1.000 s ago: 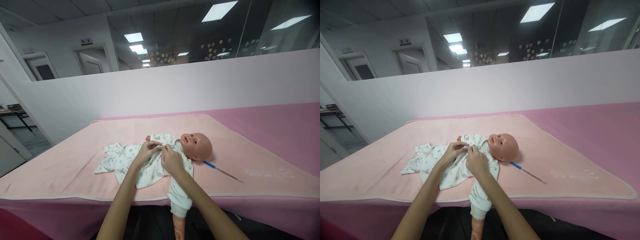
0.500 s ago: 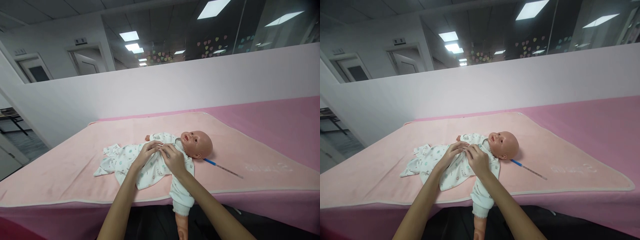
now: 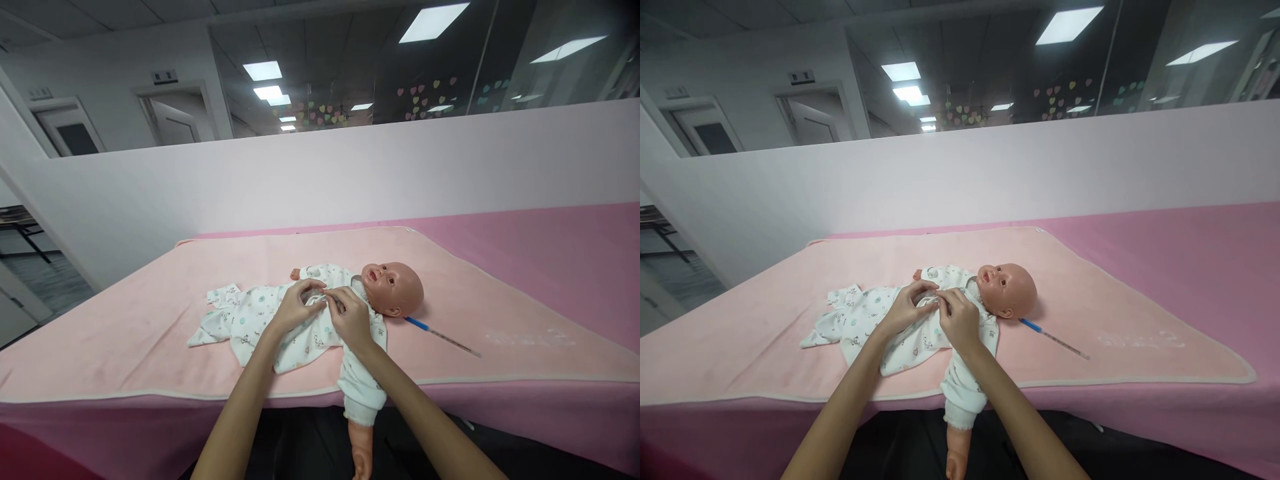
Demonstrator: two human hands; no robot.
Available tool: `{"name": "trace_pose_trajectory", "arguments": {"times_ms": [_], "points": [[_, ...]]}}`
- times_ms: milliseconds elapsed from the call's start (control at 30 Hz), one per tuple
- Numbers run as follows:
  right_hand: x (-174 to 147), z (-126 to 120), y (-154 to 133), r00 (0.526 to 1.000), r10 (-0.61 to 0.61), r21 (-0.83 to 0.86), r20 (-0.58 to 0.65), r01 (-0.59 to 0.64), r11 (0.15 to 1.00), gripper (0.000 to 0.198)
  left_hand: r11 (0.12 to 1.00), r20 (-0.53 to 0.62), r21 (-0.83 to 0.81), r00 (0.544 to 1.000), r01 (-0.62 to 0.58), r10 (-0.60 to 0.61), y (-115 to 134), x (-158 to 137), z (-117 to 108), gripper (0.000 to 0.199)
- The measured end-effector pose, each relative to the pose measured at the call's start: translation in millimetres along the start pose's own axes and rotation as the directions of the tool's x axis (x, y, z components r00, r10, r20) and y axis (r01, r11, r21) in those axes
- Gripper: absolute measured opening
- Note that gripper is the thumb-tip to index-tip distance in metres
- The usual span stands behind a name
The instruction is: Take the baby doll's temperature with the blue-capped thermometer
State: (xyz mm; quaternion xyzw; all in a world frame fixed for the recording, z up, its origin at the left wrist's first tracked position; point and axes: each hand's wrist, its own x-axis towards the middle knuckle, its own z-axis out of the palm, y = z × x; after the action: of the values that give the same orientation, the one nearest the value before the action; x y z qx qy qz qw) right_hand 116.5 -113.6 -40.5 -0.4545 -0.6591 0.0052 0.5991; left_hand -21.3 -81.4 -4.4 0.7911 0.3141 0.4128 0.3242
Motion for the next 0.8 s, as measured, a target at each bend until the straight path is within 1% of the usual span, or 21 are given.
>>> {"name": "trace_pose_trajectory", "arguments": {"times_ms": [167,333,533,667,800], "points": [[-0.4,1.1,0.1,1.0,0.002,-0.014,-0.01,-0.002,1.0,0.021,0.987,-0.042,0.161,0.999,0.0,0.007,3.3,-1.9,0.2,0.019],[-0.1,2.1,1.9,0.997,0.03,-0.03,-0.074,-0.033,0.999,0.015,0.958,-0.07,0.288,0.997,-0.017,0.038,4.0,-3.4,1.1,0.01],[1.0,1.0,1.7,0.998,0.04,-0.032,-0.056,-0.042,0.999,0.015,0.913,-0.087,0.407,0.995,-0.001,0.04,-0.9,-1.7,5.6,0.009],[0.8,1.2,1.7,0.998,0.034,-0.045,-0.045,-0.036,0.998,0.015,0.913,-0.085,0.408,0.995,-0.004,0.042,-2.8,0.3,7.1,0.006],[0.5,1.9,3.2,0.999,0.022,-0.057,-0.041,-0.024,0.998,0.017,0.949,-0.061,0.315,0.998,0.023,-0.003,-4.1,1.5,4.5,0.007]]}}
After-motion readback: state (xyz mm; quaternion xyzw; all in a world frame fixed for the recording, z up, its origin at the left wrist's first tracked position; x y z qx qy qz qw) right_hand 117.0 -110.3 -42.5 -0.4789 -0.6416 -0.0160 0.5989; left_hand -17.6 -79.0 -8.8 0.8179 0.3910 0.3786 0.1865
